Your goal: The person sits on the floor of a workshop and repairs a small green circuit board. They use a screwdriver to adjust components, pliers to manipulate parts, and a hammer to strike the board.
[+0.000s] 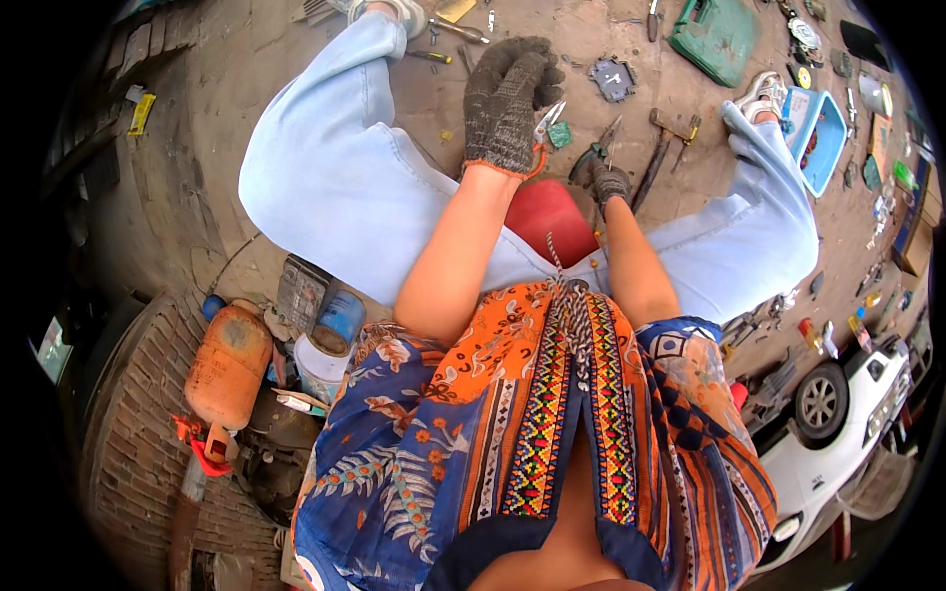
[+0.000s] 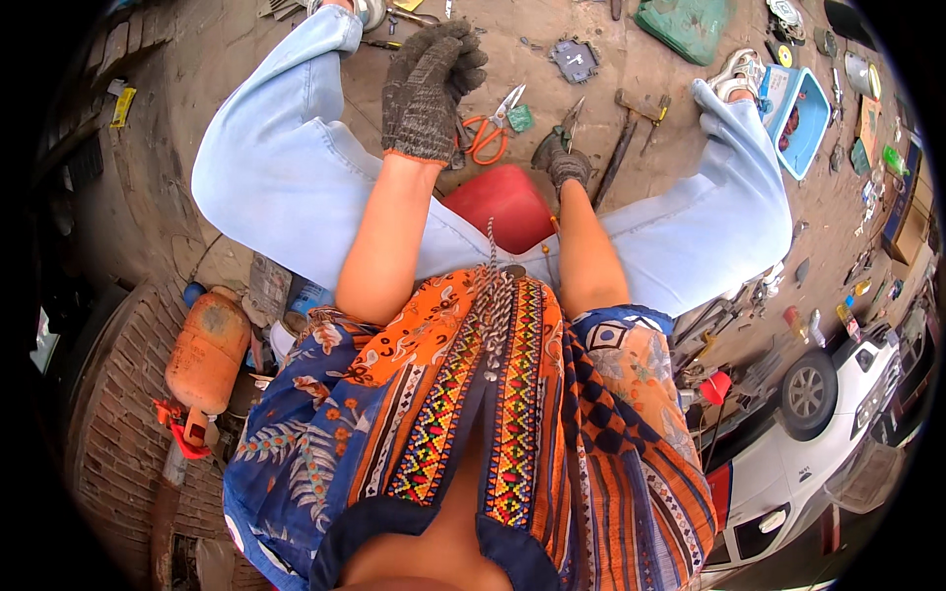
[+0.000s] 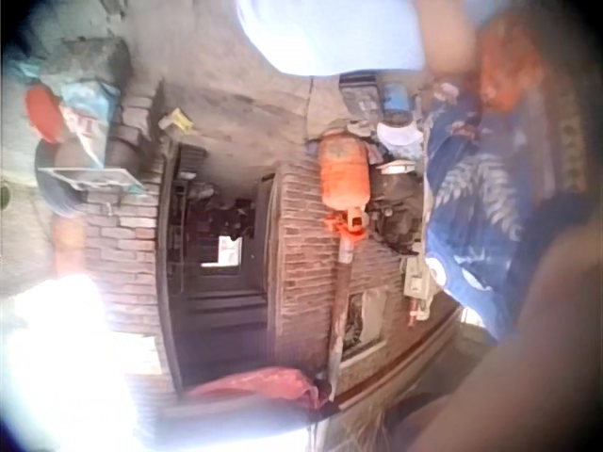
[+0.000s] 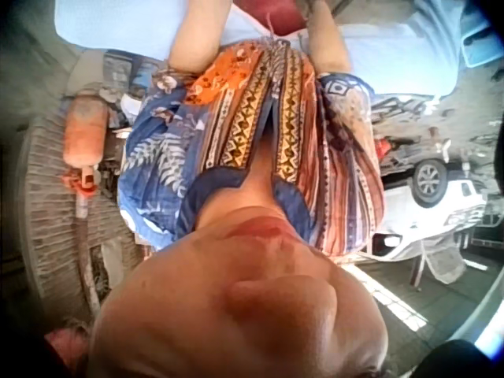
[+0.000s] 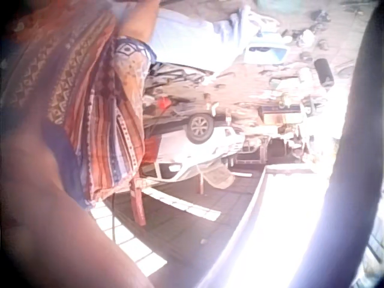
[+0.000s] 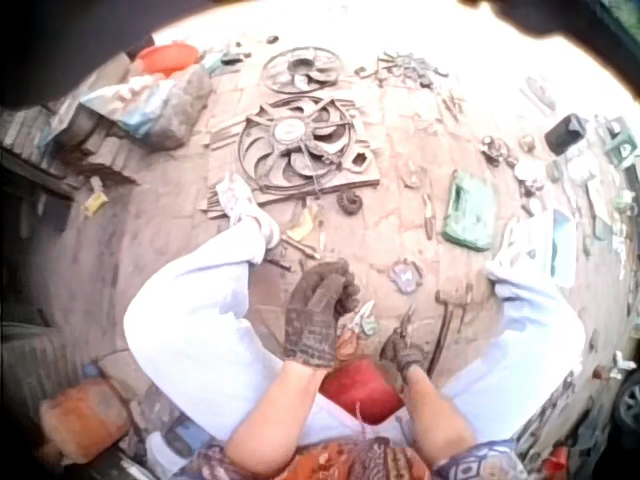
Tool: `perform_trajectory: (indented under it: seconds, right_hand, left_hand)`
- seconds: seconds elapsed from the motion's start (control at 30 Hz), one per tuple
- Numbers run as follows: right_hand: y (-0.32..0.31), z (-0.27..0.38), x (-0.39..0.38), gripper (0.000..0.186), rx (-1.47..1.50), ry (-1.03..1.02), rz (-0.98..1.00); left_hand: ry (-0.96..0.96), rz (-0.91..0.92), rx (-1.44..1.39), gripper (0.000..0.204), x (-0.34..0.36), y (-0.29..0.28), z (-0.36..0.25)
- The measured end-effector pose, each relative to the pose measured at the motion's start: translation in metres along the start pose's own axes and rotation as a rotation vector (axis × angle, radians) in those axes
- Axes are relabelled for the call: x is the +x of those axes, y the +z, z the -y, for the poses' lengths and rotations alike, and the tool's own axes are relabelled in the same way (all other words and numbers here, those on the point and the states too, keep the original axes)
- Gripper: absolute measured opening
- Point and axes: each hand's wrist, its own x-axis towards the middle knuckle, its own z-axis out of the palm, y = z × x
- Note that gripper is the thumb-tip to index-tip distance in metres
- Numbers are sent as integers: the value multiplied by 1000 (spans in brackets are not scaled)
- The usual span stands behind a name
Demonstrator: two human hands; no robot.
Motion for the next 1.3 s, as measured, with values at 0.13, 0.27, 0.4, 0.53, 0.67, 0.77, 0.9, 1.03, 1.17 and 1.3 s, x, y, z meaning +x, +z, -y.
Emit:
perform_trajectory:
  seconds: [0.13, 0.27, 0.4, 0.53, 0.67, 0.77, 0.9, 1.03, 1.17, 1.3]
  right_hand:
    - [16, 19, -23, 59, -267, -370, -107]
    - [47, 47, -21, 60, -424, -348, -115]
    - [65, 61, -23, 68, -504, -138, -184]
    - [50, 63, -26, 57, -504, -242, -176]
    - [34, 39, -18, 45, -374, -274, -259]
    - [28, 22, 8, 46, -154, 21, -333]
    - [7, 21, 6, 32, 583, 148, -54]
    - [-8, 73, -55, 8, 1072, -125, 218]
    - [-36, 123, -151, 15, 1107, -472, 350]
    - [-59, 141, -222, 12, 1062, -703, 434]
  left_hand:
    - [-13, -2, 61, 22, -1, 8, 0]
    - [-40, -52, 125, 22, 2, 12, 1]
    - [-40, -98, 183, 21, -4, 8, 1]
    - [-30, -78, 188, 21, -8, 5, 1]
    - [-23, -46, 137, 20, -14, 5, -8]
    - [2, -34, 76, 20, -12, 2, -7]
    - [42, -21, 43, 21, -6, -3, -5]
    - [71, -43, 130, 22, -6, -8, -6]
    - [186, 112, 361, 26, -2, -9, 1]
    - [62, 331, 291, 29, -16, 5, -6]
